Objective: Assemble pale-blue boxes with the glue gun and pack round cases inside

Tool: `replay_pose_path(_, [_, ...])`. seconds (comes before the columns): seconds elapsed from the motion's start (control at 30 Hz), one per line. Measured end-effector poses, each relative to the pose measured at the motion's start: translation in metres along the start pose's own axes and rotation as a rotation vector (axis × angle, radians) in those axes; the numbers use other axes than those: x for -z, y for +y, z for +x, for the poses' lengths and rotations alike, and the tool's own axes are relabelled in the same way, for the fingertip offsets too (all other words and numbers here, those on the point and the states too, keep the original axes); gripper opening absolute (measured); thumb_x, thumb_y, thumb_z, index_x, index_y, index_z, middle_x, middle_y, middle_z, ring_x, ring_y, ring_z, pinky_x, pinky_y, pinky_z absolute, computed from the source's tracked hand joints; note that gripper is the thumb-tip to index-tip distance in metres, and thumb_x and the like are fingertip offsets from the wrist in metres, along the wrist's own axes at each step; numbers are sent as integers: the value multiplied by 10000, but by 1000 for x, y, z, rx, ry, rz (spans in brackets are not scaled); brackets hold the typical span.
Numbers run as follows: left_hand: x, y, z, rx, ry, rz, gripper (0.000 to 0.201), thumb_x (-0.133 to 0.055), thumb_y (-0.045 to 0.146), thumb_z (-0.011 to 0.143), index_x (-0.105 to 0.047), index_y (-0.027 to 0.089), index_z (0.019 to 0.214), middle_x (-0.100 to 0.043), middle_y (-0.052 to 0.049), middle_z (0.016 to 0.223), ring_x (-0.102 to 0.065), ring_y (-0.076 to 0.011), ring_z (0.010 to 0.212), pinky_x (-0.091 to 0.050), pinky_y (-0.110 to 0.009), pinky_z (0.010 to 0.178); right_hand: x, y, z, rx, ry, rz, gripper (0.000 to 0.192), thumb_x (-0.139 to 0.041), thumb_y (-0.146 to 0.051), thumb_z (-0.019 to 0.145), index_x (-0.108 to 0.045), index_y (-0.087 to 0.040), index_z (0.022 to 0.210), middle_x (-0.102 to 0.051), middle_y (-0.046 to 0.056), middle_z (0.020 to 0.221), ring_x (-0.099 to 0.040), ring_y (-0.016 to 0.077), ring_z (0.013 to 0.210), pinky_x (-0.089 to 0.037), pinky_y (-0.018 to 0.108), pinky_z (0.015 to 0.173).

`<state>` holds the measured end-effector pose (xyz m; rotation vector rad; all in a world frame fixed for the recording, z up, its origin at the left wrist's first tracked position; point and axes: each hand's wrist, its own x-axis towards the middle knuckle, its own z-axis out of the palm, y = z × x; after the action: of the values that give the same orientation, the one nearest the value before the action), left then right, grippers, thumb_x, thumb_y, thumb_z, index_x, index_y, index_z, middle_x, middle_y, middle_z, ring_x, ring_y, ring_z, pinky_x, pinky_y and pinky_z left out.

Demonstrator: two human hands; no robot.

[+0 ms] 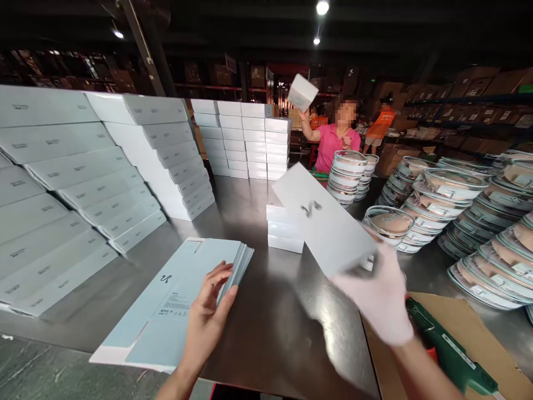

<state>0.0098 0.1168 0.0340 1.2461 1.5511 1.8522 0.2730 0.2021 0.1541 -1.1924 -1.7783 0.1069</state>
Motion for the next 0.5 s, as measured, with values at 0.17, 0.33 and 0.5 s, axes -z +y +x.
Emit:
replay_pose_path(0.17, [29, -15, 2, -16, 56, 218, 303, -632, 577, 923, -670, 282, 983, -709, -104, 1232, -547, -366, 1393, -430, -620, 1133, -69, -23, 121, 279, -175, -501, 604, -772, -413, 796, -605, -202, 1336, -577, 132, 1524, -460, 430, 1363, -423, 605, 1020])
replay_pose_path(0.33, [46, -19, 6, -61, 88, 448, 393, -571, 655, 890, -679, 278, 908, -736, -117, 1157, -582, -387, 1351, -481, -586, 1091, -130, -19, 151, 333, -323, -577, 606, -740, -327, 843, -564, -157, 1397, -538, 175, 1555, -457, 417, 1364, -432, 598, 989])
replay_pose_path(0.5, [94, -18, 38, 92, 153, 777, 603, -478, 741, 814, -613, 216, 1077, -639, -229, 1305, -497, -497, 1383, -371, -693, 1137, -106, -30, 91, 372, -374, -587, 674, -647, -369, 939, -436, -144, 1539, -379, 187, 1660, -362, 439, 1464, -398, 613, 1049])
